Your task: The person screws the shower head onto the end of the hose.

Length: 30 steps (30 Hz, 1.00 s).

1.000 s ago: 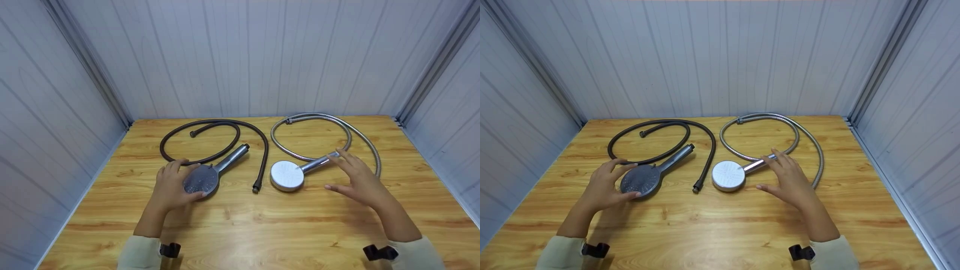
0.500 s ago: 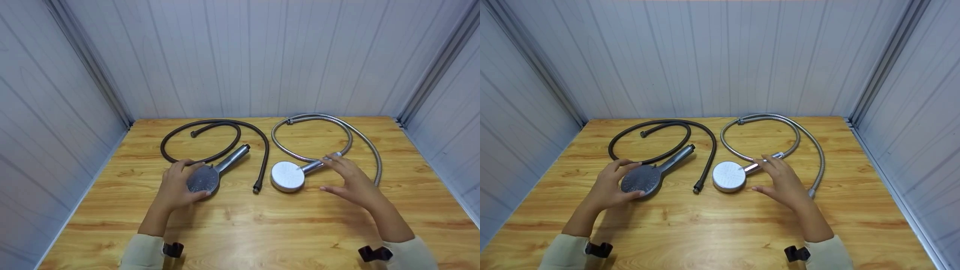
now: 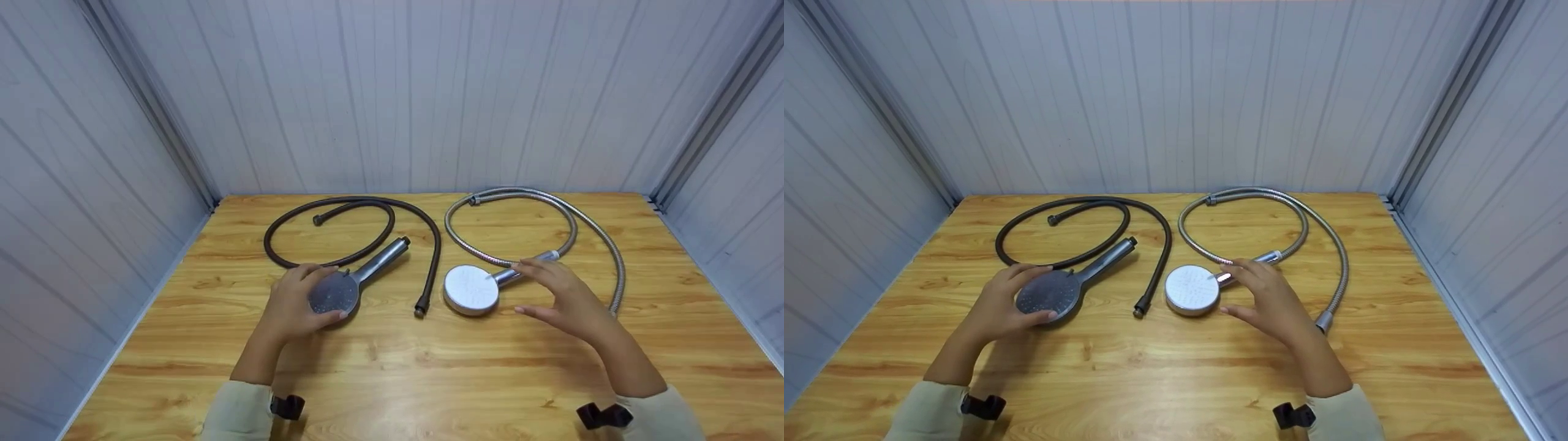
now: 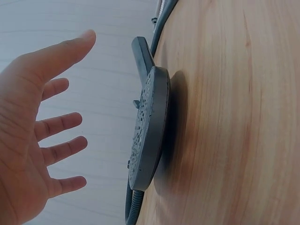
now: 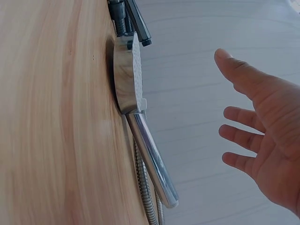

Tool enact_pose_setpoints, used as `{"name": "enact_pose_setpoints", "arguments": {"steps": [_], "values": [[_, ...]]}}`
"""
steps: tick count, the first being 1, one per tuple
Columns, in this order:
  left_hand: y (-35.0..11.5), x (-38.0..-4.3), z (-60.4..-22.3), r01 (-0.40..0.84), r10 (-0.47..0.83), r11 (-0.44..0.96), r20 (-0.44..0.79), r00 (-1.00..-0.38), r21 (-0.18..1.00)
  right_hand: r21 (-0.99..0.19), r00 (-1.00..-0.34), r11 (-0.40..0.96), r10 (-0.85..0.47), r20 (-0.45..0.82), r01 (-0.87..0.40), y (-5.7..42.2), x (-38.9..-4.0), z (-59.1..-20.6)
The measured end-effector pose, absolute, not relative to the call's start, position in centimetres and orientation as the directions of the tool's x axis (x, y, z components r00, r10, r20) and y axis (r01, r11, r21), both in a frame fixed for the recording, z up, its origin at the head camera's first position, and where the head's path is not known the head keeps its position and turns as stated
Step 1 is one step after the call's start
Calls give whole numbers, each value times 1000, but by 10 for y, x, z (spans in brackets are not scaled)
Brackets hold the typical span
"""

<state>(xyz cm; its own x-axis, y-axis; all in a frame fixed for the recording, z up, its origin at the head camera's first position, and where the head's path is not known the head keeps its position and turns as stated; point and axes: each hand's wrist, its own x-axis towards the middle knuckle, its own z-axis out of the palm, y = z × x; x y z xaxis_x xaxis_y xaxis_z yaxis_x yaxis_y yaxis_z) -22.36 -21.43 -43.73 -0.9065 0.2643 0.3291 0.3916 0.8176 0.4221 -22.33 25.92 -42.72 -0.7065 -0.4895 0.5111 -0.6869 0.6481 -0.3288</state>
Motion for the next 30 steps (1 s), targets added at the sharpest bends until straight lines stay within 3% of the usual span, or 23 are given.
{"name": "enact_pose_setpoints", "arguments": {"steps": [16, 30], "values": [[-209, -227, -440, 411, 267, 795, 351, -898, 446, -354, -717, 640, -493, 492, -682, 247, -225, -430], [-203, -226, -439, 401, 257, 790, 343, -903, 463, -322, -665, 603, -516, 541, -730, 240, -228, -432]]}}
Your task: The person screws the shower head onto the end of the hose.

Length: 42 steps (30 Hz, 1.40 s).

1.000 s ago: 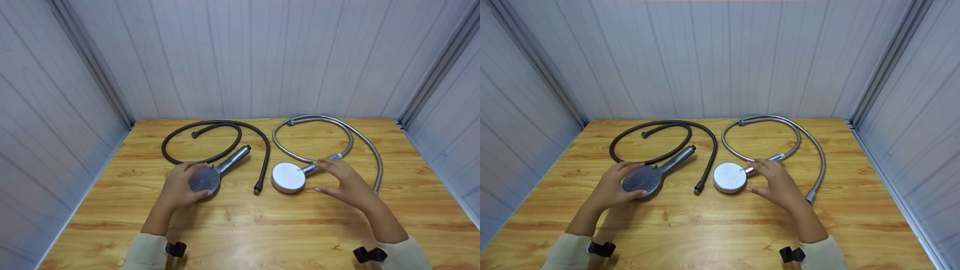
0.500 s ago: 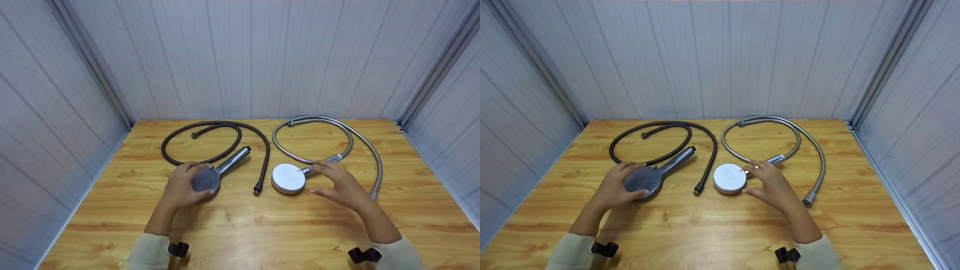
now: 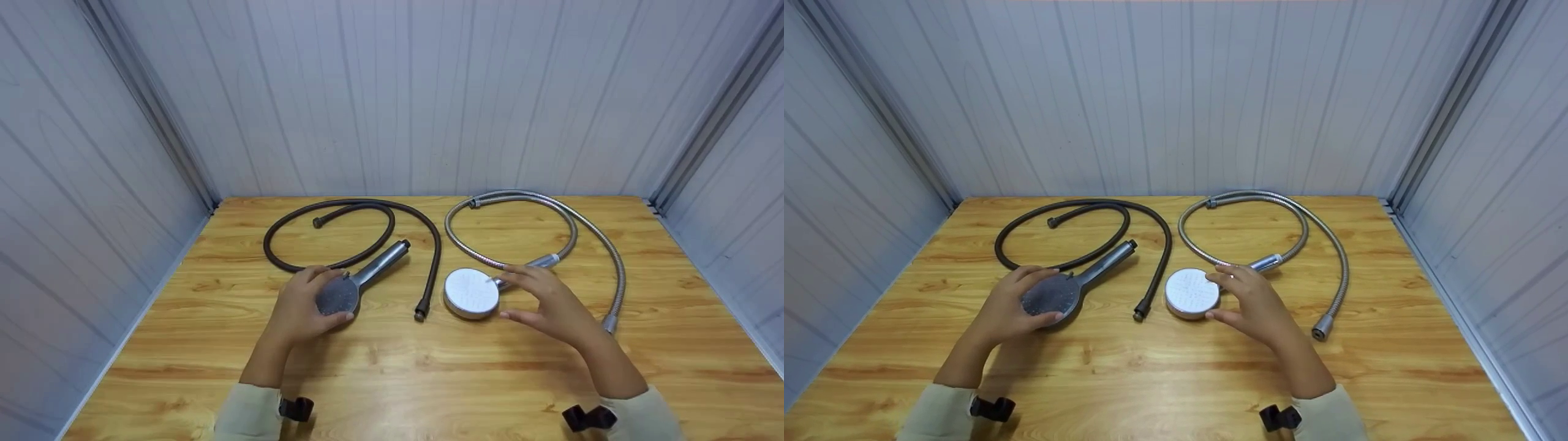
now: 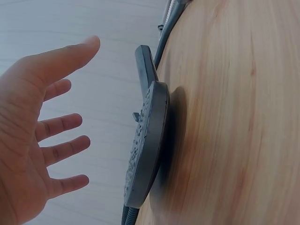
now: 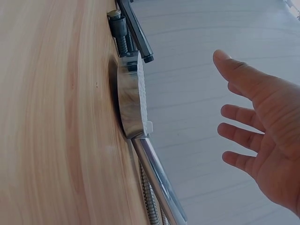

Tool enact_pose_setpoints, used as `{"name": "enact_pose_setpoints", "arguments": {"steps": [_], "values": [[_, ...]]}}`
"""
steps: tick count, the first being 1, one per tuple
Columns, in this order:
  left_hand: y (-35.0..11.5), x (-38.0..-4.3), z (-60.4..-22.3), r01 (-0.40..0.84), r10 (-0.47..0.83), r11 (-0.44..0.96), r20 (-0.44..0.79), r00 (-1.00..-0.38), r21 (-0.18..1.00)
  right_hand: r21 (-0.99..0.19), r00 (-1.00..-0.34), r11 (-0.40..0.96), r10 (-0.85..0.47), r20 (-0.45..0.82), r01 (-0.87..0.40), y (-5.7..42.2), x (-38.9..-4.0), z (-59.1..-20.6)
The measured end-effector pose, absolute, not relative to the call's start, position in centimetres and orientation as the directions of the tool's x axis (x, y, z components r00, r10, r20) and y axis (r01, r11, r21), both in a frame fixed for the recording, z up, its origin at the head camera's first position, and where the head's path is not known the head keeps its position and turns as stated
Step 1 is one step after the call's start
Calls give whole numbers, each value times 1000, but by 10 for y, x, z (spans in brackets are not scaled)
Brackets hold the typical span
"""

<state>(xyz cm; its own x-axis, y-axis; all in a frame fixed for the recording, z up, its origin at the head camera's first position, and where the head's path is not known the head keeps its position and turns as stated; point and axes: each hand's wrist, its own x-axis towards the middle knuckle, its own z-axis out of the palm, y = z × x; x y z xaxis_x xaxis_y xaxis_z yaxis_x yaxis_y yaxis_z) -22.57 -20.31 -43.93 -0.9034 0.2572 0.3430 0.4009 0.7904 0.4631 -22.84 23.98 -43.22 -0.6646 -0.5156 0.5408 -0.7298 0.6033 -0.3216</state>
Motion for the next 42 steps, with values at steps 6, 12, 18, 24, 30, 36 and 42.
{"name": "enact_pose_setpoints", "arguments": {"steps": [6, 12, 18, 24, 30, 36, 42], "values": [[-199, -226, -440, 404, 254, 786, 352, -901, 467, -339, -664, 589, -513, 544, -733, 235, -230, -431], [-195, -229, -443, 415, 261, 778, 358, -897, 472, -361, -666, 574, -510, 545, -735, 228, -231, -431], [-193, -233, -446, 427, 266, 759, 364, -892, 491, -373, -671, 568, -518, 530, -733, 221, -232, -431], [-190, -236, -449, 439, 272, 745, 374, -887, 501, -388, -680, 565, -523, 513, -728, 216, -233, -432], [-187, -240, -451, 452, 269, 726, 391, -880, 518, -390, -666, 544, -542, 513, -743, 211, -235, -433], [-185, -246, -452, 446, 271, 726, 378, -885, 523, -371, -654, 546, -538, 533, -751, 205, -237, -438], [-183, -251, -451, 459, 287, 732, 383, -878, 504, -371, -644, 533, -548, 534, -761, 199, -240, -441]]}}
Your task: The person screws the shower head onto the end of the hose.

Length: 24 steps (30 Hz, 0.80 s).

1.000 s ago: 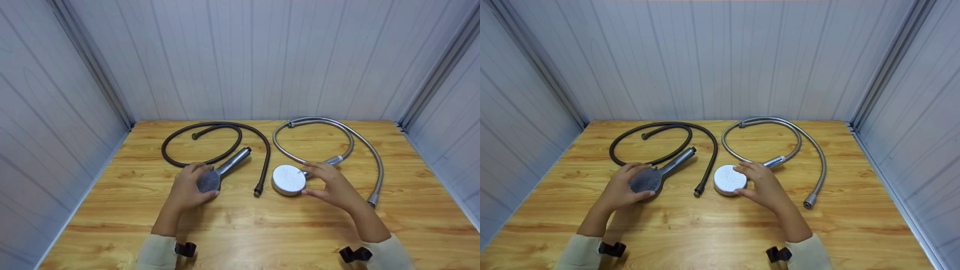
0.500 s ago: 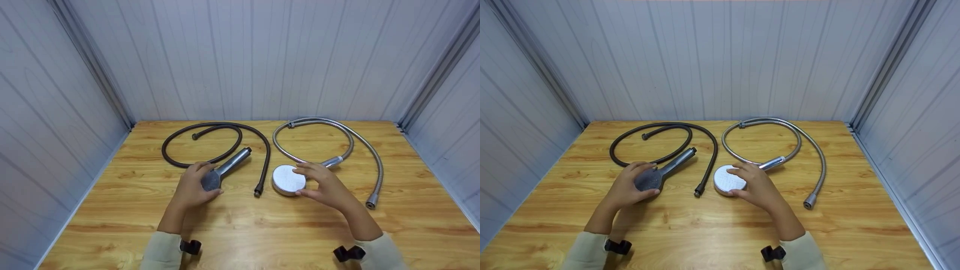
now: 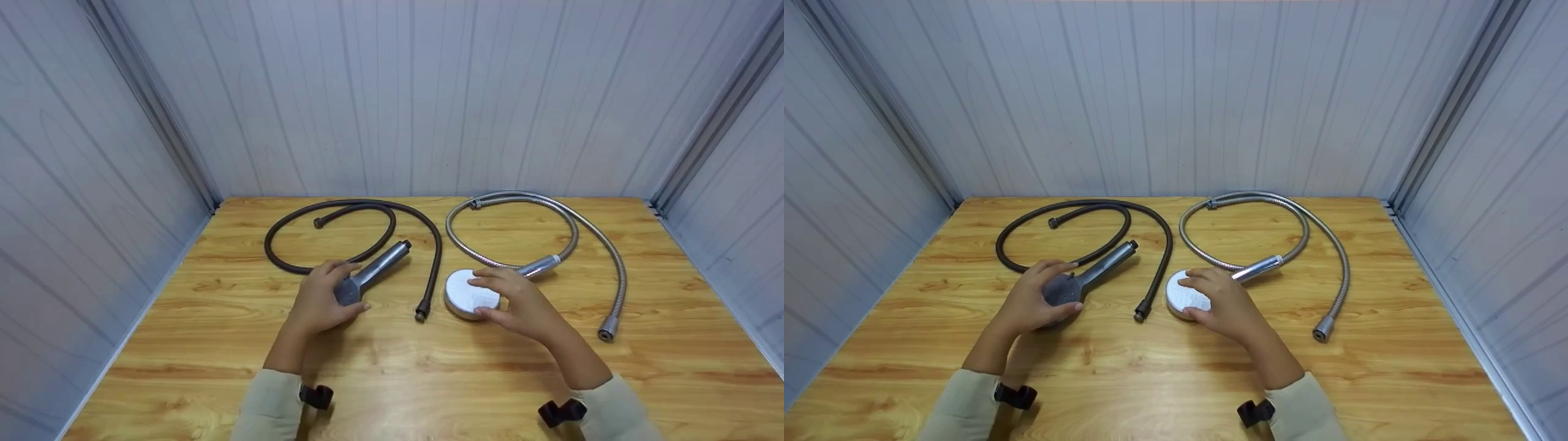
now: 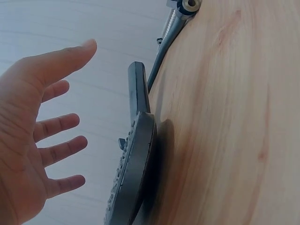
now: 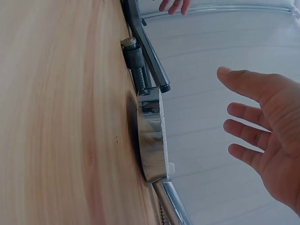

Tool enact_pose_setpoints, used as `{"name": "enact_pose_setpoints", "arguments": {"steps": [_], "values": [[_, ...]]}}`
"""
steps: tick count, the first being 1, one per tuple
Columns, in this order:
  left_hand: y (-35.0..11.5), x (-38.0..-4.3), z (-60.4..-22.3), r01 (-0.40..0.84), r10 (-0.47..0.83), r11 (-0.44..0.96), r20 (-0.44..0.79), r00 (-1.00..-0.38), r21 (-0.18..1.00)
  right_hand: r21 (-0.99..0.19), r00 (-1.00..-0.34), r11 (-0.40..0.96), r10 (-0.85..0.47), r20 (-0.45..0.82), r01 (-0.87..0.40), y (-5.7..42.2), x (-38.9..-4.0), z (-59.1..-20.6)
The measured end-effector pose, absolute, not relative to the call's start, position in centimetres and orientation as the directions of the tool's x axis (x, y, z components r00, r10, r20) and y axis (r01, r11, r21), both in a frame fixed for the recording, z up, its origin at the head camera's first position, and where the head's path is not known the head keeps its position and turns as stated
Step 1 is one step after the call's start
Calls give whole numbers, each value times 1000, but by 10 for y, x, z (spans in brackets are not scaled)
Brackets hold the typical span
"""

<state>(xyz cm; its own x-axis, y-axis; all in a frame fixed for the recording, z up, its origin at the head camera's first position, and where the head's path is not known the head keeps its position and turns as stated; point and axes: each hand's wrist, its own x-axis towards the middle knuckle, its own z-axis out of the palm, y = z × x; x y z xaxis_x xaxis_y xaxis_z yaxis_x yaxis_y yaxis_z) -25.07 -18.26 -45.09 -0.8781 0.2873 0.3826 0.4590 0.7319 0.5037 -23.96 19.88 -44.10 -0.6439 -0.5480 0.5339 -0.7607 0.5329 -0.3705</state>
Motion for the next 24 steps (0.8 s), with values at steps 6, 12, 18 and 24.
{"name": "enact_pose_setpoints", "arguments": {"steps": [6, 12, 18, 24], "values": [[-178, -256, -447, 432, 290, 748, 337, -896, 504, -368, -625, 507, -593, 507, -779, 191, -243, -441], [-174, -262, -445, 396, 294, 758, 270, -917, 519, -350, -586, 470, -650, 483, -810, 183, -250, -442], [-173, -269, -447, 405, 311, 742, 260, -914, 534, -350, -552, 429, -696, 459, -833, 173, -257, -445], [-171, -273, -447, 413, 322, 722, 259, -911, 555, -368, -576, 452, -717, 392, -813, 163, -259, -442]]}}
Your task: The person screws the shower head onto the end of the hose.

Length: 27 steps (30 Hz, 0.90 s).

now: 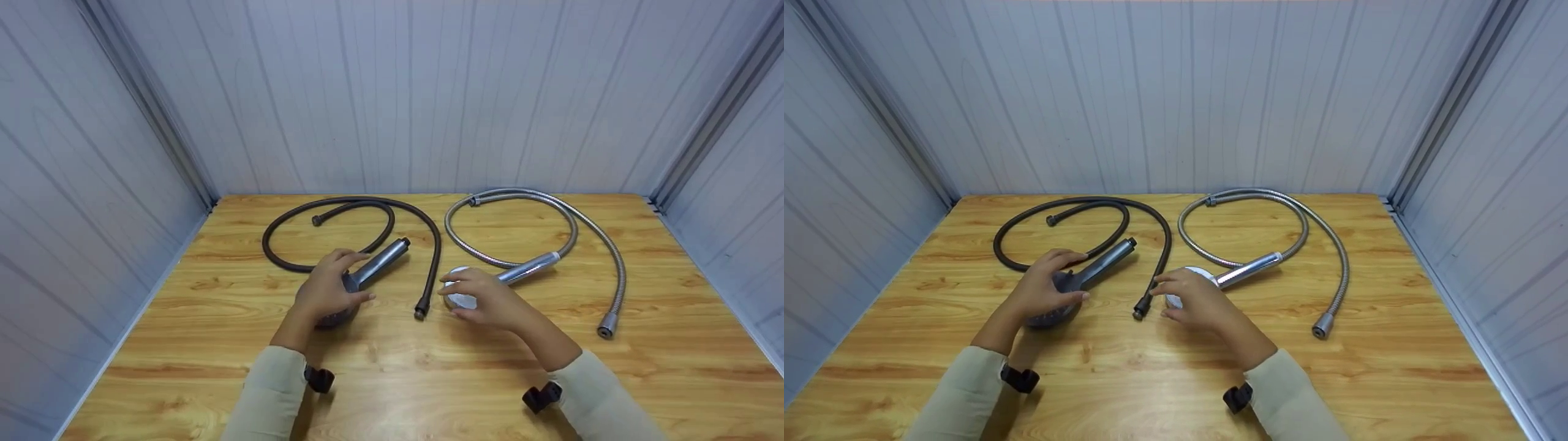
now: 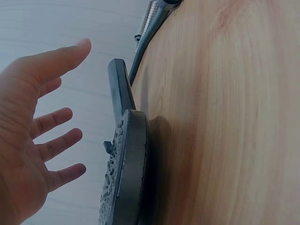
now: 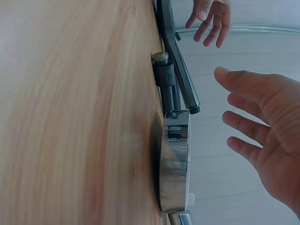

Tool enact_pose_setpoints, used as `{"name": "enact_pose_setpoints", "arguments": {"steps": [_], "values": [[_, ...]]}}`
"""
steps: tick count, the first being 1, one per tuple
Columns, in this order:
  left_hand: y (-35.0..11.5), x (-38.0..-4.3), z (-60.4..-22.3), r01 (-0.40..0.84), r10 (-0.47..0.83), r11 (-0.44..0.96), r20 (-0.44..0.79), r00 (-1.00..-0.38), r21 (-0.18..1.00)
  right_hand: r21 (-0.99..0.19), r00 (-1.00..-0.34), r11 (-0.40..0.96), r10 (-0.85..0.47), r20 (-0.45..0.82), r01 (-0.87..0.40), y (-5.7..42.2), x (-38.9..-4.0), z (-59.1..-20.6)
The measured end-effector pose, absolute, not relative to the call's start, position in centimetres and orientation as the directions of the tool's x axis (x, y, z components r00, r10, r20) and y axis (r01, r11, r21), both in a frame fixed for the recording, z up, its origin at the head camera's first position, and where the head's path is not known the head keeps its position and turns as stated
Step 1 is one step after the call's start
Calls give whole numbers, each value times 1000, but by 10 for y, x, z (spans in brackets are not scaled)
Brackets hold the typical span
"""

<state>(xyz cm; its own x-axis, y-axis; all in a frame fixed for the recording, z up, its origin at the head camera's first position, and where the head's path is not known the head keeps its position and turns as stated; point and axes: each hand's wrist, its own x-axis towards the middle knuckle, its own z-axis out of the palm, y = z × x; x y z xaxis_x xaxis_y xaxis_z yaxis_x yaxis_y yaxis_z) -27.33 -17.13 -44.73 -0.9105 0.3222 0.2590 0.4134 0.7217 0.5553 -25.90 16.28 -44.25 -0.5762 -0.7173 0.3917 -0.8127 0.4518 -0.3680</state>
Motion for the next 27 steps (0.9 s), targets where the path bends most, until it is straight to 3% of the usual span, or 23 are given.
{"name": "enact_pose_setpoints", "arguments": {"steps": [4, 13, 27], "values": [[-171, -276, -448, 420, 331, 709, 258, -908, 566, -375, -595, 474, -724, 349, -797, 157, -261, -442], [-169, -285, -449, 417, 336, 676, 250, -908, 608, -349, -567, 461, -755, 330, -816, 144, -267, -447], [-160, -292, -451, 410, 339, 659, 238, -910, 631, -387, -605, 500, -765, 222, -774, 127, -274, -451]]}}
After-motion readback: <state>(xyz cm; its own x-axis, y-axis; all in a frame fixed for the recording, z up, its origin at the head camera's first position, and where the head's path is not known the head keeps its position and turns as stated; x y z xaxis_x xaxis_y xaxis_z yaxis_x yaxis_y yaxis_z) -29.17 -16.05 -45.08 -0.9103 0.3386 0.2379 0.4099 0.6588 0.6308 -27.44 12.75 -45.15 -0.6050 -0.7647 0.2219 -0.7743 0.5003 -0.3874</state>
